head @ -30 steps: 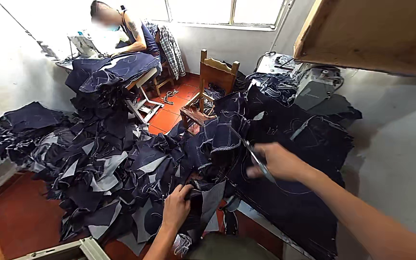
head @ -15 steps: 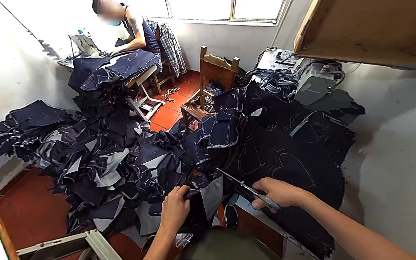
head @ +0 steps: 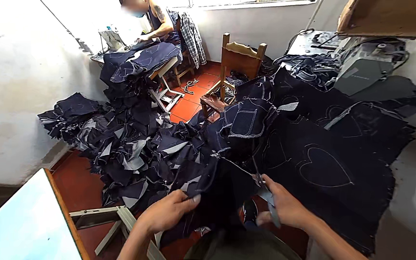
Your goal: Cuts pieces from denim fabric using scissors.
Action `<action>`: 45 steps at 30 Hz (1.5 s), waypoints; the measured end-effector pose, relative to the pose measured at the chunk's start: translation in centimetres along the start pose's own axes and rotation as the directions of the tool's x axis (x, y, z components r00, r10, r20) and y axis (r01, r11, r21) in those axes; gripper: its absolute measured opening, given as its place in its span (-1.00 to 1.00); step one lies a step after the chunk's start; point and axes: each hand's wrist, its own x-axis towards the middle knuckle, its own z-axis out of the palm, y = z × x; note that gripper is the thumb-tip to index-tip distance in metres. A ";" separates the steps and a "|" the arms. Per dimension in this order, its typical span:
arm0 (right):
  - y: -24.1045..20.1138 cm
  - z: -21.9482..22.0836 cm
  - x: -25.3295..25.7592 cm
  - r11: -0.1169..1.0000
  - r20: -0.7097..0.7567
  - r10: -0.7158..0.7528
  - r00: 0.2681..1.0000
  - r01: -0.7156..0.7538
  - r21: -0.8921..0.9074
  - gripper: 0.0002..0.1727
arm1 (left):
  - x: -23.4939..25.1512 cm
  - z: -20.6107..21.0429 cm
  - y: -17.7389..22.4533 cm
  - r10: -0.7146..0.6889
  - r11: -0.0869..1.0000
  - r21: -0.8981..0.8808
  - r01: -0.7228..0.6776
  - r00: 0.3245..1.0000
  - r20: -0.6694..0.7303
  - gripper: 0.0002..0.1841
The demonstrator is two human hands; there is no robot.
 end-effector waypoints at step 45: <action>15.5 -13.7 -6.5 0.598 -0.768 -0.206 0.607 -0.543 -0.589 -0.54 | 27.8 11.0 11.5 0.614 0.606 0.712 0.354 0.362 -0.702 -0.39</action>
